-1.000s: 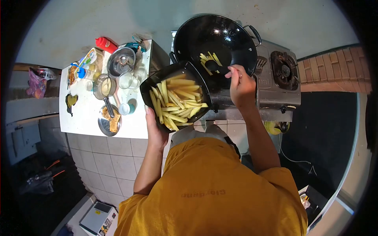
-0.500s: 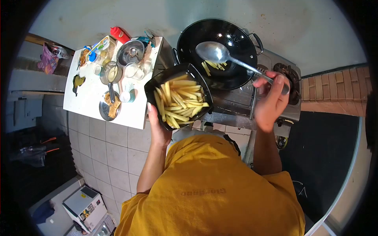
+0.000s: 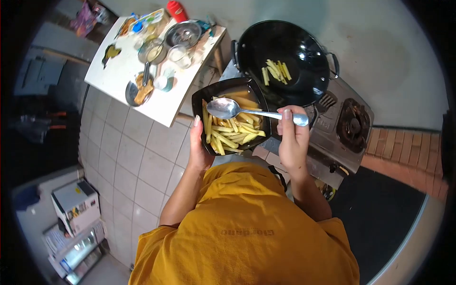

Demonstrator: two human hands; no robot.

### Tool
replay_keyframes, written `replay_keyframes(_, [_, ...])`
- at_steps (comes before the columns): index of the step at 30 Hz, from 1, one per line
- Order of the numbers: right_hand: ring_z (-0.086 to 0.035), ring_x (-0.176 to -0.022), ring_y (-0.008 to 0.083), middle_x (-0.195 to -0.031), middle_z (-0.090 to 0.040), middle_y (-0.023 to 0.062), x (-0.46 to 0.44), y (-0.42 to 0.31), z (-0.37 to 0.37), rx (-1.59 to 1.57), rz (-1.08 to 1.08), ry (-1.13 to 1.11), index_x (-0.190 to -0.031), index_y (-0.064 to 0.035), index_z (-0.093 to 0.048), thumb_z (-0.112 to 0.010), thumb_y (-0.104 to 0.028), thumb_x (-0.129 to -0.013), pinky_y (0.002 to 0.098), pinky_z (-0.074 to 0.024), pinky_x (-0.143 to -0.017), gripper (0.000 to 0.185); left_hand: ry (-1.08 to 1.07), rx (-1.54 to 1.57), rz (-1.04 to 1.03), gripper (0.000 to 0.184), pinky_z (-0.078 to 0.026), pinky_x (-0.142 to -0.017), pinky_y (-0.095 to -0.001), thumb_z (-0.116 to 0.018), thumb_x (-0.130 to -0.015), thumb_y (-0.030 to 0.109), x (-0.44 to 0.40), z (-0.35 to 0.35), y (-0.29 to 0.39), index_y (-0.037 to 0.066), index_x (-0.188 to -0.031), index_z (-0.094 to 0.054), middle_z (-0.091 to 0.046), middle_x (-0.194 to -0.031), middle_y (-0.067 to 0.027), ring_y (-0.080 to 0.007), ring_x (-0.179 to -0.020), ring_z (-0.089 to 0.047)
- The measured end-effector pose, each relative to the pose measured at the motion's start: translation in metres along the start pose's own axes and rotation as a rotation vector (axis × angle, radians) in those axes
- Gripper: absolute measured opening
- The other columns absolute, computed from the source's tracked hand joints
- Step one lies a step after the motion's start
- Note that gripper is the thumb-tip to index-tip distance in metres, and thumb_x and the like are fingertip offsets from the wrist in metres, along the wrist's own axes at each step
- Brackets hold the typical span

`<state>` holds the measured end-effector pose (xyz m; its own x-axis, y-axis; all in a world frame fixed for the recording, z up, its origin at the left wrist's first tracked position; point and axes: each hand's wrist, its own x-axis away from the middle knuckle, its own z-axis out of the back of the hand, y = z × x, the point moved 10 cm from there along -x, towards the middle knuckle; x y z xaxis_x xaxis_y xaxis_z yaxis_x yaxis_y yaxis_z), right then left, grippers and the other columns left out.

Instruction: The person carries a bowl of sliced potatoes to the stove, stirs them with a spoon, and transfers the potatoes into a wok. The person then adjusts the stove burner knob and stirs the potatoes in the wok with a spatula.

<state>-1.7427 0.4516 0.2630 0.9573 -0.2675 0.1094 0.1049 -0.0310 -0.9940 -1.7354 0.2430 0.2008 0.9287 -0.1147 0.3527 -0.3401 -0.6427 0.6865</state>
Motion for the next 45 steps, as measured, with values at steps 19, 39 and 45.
replay_keyframes(19, [-0.048,-0.106,0.0105,-0.118,-0.054,0.0090,0.033,0.104,-0.228,-0.062,-0.291,-0.454,-0.131,0.0061,-0.038,-0.041,-0.021,-0.098,0.0244,-0.0367,-0.093,0.042,0.212,-0.034,0.082,0.074,-0.039,-0.099,-0.0396,-0.033,-0.089,0.061,0.014,0.196,0.059,0.004,-0.136,-0.031,-0.045,-0.131,-0.0131,-0.0243,-0.118,-0.047])
replay_keyframes(39, [-0.053,-0.101,0.0128,-0.110,-0.060,0.0106,0.004,0.329,-0.360,0.164,-0.333,-0.107,-0.128,-0.0007,-0.048,-0.049,-0.022,-0.094,0.0265,-0.0405,-0.089,0.040,0.081,-0.631,0.346,0.065,-0.048,-0.086,-0.0329,-0.028,-0.096,0.052,-0.136,0.453,0.043,0.000,-0.134,-0.036,-0.050,-0.123,-0.0125,-0.0181,-0.106,-0.054])
replay_keyframes(45, [-0.053,-0.100,0.0133,-0.110,-0.060,0.0108,0.001,0.350,-0.358,0.197,-0.302,-0.050,-0.127,-0.0005,-0.049,-0.052,-0.022,-0.093,0.0263,-0.0407,-0.089,0.040,0.032,-0.667,0.449,0.071,-0.041,-0.094,-0.0423,-0.026,-0.092,0.061,-0.139,0.442,0.050,0.008,-0.138,-0.032,-0.046,-0.130,-0.0107,-0.0220,-0.115,-0.048])
